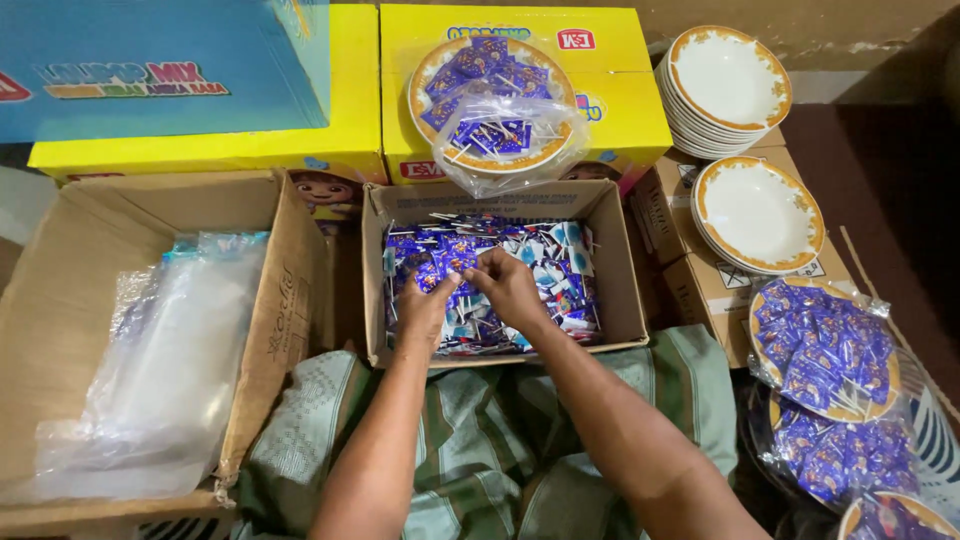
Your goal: The person sorts through a box of small food packets by hand, picking them up and moving them around to organize them.
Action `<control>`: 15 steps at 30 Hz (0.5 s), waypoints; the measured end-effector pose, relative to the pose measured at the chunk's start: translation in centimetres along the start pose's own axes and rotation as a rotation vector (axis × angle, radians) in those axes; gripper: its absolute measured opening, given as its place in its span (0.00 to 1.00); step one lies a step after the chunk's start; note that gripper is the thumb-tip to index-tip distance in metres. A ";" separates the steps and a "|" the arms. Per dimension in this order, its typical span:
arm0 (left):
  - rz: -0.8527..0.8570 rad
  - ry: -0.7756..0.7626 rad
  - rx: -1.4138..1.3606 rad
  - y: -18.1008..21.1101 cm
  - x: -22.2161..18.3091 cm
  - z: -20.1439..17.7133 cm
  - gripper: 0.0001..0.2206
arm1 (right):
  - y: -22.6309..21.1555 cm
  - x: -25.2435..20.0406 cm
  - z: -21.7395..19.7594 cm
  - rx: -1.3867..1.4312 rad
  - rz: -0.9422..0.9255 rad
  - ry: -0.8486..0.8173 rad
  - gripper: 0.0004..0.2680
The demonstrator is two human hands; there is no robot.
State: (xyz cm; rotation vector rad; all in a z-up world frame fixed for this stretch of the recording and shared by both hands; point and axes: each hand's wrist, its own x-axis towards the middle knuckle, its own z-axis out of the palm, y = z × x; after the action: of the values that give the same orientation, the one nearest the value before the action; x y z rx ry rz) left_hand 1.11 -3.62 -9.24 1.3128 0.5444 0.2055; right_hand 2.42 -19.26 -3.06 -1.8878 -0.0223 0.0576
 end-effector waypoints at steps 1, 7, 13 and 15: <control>-0.003 -0.003 0.000 -0.2 -0.1 -0.1 0.17 | 0.2 -0.1 0.2 -0.002 0.003 0.002 0.05; 0.032 0.056 -0.083 1.7 -0.5 0.8 0.16 | 0.0 -0.9 1.3 -0.108 0.187 -0.054 0.11; -0.033 0.090 -0.070 6.5 -4.5 2.0 0.16 | -2.9 -3.1 2.7 0.046 0.340 -0.251 0.12; -0.040 0.088 -0.101 6.2 -4.5 2.1 0.16 | -3.4 -3.6 1.8 0.243 0.414 -0.264 0.10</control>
State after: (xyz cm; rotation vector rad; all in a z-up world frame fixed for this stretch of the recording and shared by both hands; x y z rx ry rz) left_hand -0.80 -5.80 -1.81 1.1984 0.6270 0.2558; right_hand -1.19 -16.63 -0.31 -1.6046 0.1877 0.5671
